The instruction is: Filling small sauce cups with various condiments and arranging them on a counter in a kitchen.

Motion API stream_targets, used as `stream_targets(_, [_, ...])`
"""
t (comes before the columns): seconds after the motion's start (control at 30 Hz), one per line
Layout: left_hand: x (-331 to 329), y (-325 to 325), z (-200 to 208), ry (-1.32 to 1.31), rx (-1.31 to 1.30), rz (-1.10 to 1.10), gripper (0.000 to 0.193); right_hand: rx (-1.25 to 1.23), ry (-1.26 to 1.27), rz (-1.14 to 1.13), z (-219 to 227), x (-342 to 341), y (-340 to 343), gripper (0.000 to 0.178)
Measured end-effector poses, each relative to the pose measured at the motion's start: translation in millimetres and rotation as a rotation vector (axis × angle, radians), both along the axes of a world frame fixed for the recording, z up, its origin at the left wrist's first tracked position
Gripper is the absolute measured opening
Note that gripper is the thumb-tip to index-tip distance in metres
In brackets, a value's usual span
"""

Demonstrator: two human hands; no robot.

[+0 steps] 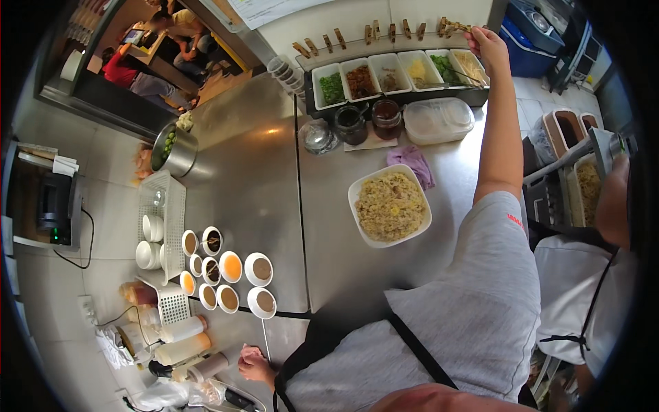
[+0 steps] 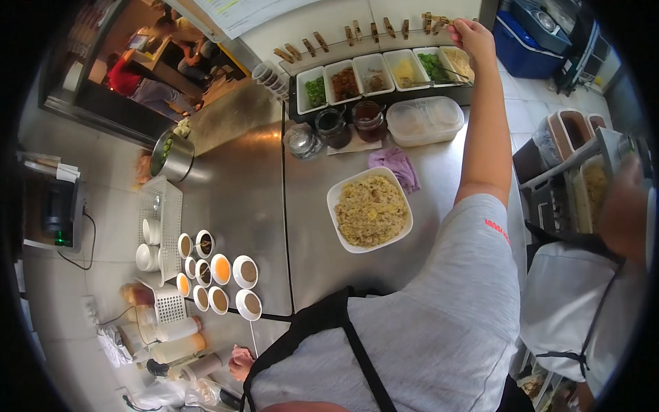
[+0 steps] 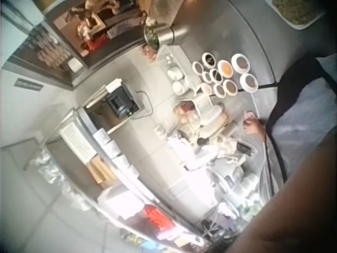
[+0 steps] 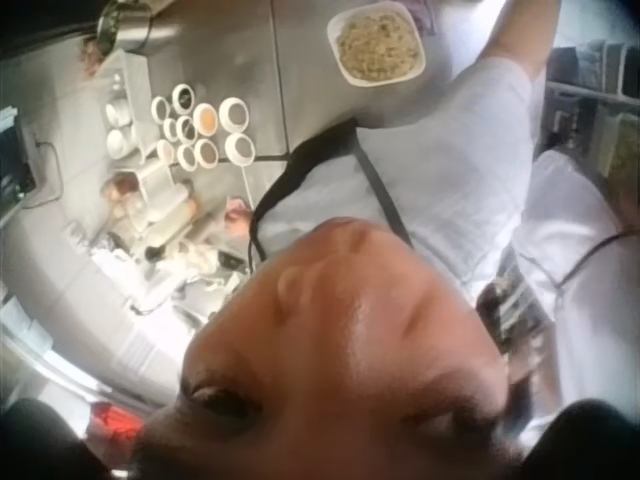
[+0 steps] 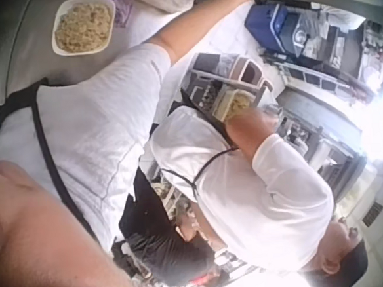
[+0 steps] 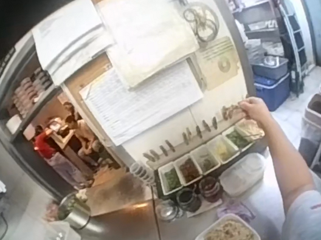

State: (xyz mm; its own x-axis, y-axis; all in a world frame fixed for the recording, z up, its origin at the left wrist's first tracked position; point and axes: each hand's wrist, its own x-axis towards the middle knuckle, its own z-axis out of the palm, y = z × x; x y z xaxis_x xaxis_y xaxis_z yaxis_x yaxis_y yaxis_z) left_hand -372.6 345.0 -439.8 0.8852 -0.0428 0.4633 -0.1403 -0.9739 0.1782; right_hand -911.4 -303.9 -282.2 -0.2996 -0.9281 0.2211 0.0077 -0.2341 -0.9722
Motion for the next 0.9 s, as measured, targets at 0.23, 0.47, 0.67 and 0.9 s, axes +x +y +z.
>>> stream_targets(0.23, [4,6,-6,-0.012,0.028,-0.023,0.041,-0.1,0.266,-0.388,-11,-26,-12,0.022])
stream_targets(0.47, [5,4,-4,-0.042,0.041,-0.061,0.039,-0.023,0.818,-0.576,-30,-29,-23,0.021])
stream_targets(0.67, [7,8,-6,-0.028,0.05,-0.086,0.039,-0.149,1.215,-0.367,-5,36,-30,0.018])
stream_targets(0.9, [9,10,-11,-0.078,0.094,-0.127,0.036,-0.009,1.355,-0.18,-31,32,-77,0.022])
